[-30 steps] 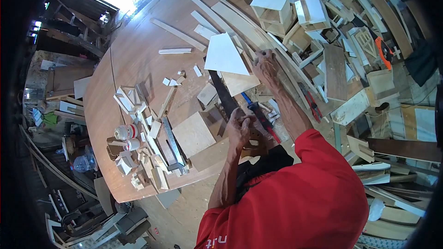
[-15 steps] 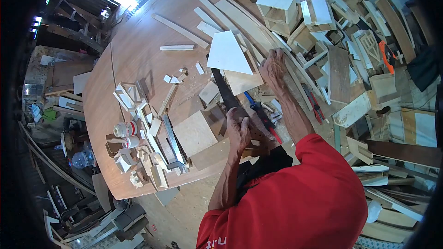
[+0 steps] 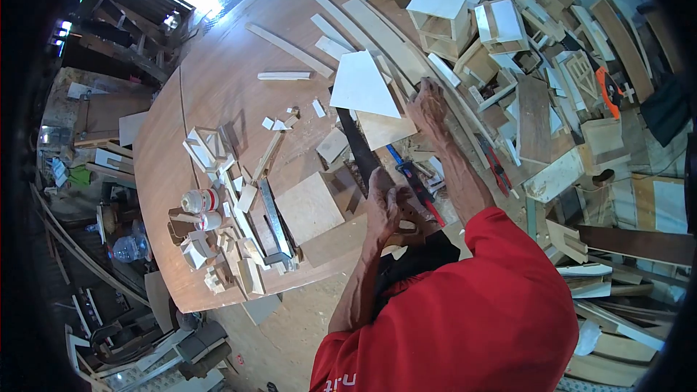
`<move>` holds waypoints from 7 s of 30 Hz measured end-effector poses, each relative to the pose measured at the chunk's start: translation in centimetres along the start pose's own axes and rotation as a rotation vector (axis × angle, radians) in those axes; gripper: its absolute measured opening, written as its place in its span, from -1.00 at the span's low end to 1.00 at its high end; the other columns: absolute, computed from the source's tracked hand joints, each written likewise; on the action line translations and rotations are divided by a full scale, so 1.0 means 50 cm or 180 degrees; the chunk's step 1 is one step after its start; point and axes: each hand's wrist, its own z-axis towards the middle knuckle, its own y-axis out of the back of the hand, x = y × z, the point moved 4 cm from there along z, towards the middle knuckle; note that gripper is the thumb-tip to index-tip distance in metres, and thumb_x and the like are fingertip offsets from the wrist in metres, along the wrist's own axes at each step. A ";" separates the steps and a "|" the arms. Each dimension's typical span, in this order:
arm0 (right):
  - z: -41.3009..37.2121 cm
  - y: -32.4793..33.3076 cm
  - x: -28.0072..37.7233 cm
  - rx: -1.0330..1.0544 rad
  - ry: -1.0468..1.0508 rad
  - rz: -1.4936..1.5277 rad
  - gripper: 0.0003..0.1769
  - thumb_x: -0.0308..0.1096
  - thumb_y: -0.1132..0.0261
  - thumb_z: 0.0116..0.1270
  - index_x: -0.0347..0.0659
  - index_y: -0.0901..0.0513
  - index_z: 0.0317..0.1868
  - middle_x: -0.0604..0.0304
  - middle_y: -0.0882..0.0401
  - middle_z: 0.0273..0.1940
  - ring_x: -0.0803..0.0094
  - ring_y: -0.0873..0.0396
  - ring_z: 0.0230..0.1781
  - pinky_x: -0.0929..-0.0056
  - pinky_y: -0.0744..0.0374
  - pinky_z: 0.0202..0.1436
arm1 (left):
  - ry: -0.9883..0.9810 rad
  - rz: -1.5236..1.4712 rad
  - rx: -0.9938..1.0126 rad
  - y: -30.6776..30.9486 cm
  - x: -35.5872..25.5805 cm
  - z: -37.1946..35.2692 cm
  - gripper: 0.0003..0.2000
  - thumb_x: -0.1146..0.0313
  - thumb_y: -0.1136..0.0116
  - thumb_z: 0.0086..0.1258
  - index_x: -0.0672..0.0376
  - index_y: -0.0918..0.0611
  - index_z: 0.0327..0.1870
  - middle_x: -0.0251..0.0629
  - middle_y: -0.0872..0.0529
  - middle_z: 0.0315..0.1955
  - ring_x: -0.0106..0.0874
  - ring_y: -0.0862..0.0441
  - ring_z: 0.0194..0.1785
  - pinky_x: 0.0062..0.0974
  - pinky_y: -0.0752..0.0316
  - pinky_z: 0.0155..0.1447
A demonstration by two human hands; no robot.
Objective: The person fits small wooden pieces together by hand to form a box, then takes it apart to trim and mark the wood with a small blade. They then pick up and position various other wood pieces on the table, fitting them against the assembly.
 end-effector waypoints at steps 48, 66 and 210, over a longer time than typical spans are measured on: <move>0.089 -0.023 -0.004 0.0137 0.0760 -0.0678 -0.59 -0.39 -0.26 0.12 -0.30 -0.49 0.01 -0.12 -0.33 0.18 -0.06 -0.41 0.16 0.07 -0.52 0.15 | -0.1852 0.2052 -0.1472 0.148 -0.178 -0.034 -0.62 0.55 -0.05 0.39 0.25 -0.45 0.23 -0.09 -0.68 -0.03 -0.28 -0.62 0.10 -0.29 -0.50 0.18; -0.007 -0.014 0.114 0.0518 0.0482 -0.0604 -0.34 0.00 -0.20 0.22 -0.31 -0.34 0.18 -0.26 -0.52 0.01 -0.15 -0.57 0.00 -0.07 -0.51 0.07 | -0.1795 0.3151 -0.1989 0.209 -0.148 -0.024 -0.63 0.52 -0.09 0.29 0.31 -0.47 0.14 0.12 -0.52 0.13 0.06 -0.45 0.23 -0.17 -0.34 0.33; -0.364 0.027 0.346 0.0415 0.1635 0.2012 -0.59 -0.59 -0.10 0.32 -0.18 -0.59 0.16 -0.02 -0.64 0.05 0.29 -0.62 -0.03 0.37 -0.58 0.03 | -0.1757 0.4069 0.0994 0.552 -0.316 -0.015 -0.78 0.36 -0.22 0.29 0.11 -0.60 -0.06 0.00 -0.71 -0.35 0.03 -0.64 -0.24 -0.13 -0.49 -0.20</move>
